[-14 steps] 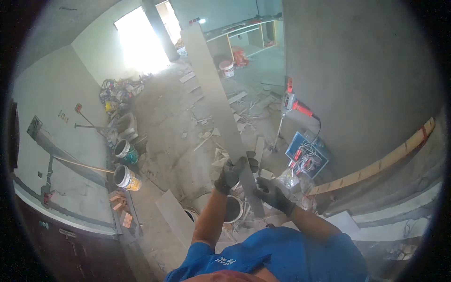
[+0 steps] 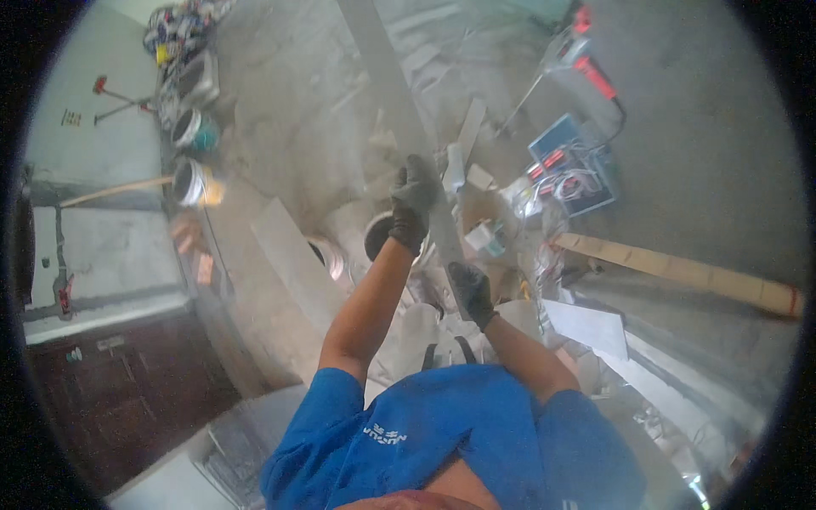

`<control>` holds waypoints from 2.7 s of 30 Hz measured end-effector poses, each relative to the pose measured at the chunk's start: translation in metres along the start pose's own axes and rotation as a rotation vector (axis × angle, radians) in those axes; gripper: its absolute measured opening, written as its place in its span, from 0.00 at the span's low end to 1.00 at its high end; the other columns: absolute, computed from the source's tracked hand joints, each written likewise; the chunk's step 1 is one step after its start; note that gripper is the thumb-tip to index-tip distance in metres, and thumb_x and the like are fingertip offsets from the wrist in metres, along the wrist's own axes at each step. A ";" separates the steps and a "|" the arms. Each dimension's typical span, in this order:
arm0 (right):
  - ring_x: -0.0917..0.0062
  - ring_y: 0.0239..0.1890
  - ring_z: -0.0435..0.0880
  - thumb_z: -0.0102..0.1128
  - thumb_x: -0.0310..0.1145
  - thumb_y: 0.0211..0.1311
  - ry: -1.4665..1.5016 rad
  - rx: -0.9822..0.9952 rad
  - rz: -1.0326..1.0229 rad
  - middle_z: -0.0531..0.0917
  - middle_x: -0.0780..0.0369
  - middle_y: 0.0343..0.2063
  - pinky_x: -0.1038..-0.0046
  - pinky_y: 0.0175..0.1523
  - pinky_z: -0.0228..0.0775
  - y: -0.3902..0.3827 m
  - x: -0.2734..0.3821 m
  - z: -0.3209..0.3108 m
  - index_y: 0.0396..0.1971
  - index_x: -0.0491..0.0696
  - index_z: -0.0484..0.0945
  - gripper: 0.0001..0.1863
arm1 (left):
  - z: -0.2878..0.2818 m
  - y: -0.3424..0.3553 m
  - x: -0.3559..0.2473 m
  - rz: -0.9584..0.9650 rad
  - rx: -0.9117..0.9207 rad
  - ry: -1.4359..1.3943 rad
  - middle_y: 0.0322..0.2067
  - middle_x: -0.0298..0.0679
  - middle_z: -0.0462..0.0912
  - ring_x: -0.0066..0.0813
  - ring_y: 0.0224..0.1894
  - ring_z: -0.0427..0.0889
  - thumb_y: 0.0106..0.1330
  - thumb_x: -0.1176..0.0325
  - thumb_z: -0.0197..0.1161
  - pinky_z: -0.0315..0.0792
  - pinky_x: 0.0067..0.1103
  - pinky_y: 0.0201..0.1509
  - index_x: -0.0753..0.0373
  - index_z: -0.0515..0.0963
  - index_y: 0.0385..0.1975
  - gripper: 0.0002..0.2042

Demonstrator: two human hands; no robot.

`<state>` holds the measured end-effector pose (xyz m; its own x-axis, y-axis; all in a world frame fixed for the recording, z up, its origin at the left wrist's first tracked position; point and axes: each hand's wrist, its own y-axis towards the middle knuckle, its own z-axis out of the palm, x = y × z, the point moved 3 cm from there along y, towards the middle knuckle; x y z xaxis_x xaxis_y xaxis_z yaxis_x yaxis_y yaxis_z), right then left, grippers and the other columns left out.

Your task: Cutting a ceramic tile using a hand-held power tile cutter.

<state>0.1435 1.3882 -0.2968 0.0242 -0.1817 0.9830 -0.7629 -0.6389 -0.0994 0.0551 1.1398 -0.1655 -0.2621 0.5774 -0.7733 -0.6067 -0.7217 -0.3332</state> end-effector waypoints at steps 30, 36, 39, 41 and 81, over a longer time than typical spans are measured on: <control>0.77 0.25 0.78 0.63 0.43 0.69 -0.137 0.326 0.902 0.82 0.61 0.25 0.70 0.32 0.69 -0.057 -0.442 0.082 0.37 0.44 0.81 0.15 | -0.388 0.187 0.379 -0.188 -0.657 1.402 0.33 0.57 0.84 0.61 0.41 0.84 0.76 0.45 0.46 0.75 0.47 0.44 0.63 0.78 0.37 0.25; 0.71 0.55 0.81 0.57 0.31 0.71 -0.567 0.888 0.279 0.81 0.58 0.51 0.68 0.63 0.71 0.065 -0.430 0.027 0.63 0.42 0.72 0.23 | -0.423 0.175 0.362 -0.136 -0.768 1.495 0.33 0.56 0.85 0.63 0.39 0.84 0.78 0.44 0.40 0.74 0.48 0.42 0.62 0.80 0.37 0.28; 0.67 0.39 0.84 0.59 0.31 0.70 -1.105 0.067 0.041 0.84 0.56 0.35 0.75 0.39 0.76 0.164 -0.475 -0.085 0.46 0.42 0.80 0.10 | -0.402 0.185 0.367 -0.059 -0.763 1.483 0.28 0.54 0.85 0.61 0.35 0.85 0.78 0.47 0.43 0.75 0.47 0.37 0.62 0.78 0.35 0.24; 0.62 0.40 0.85 0.56 0.30 0.73 -1.256 0.244 -0.181 0.84 0.53 0.40 0.66 0.44 0.80 0.230 -0.503 -0.134 0.48 0.41 0.80 0.11 | -0.402 0.186 0.372 -0.028 -0.742 1.499 0.26 0.53 0.84 0.59 0.32 0.85 0.79 0.49 0.45 0.75 0.46 0.35 0.62 0.76 0.35 0.22; 0.74 0.17 0.78 0.41 0.59 0.76 0.732 0.692 0.575 0.79 0.67 0.16 0.65 0.32 0.75 0.531 -0.249 0.213 0.26 0.55 0.80 0.28 | -0.404 0.185 0.376 -0.115 -0.680 1.417 0.27 0.51 0.85 0.55 0.27 0.85 0.77 0.49 0.47 0.76 0.44 0.31 0.59 0.75 0.35 0.19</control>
<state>-0.1304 0.9351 -0.6270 -0.7634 -0.2468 0.5969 -0.0177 -0.9158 -0.4013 0.1470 1.0687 -0.7358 0.8841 0.1075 -0.4548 -0.0341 -0.9558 -0.2922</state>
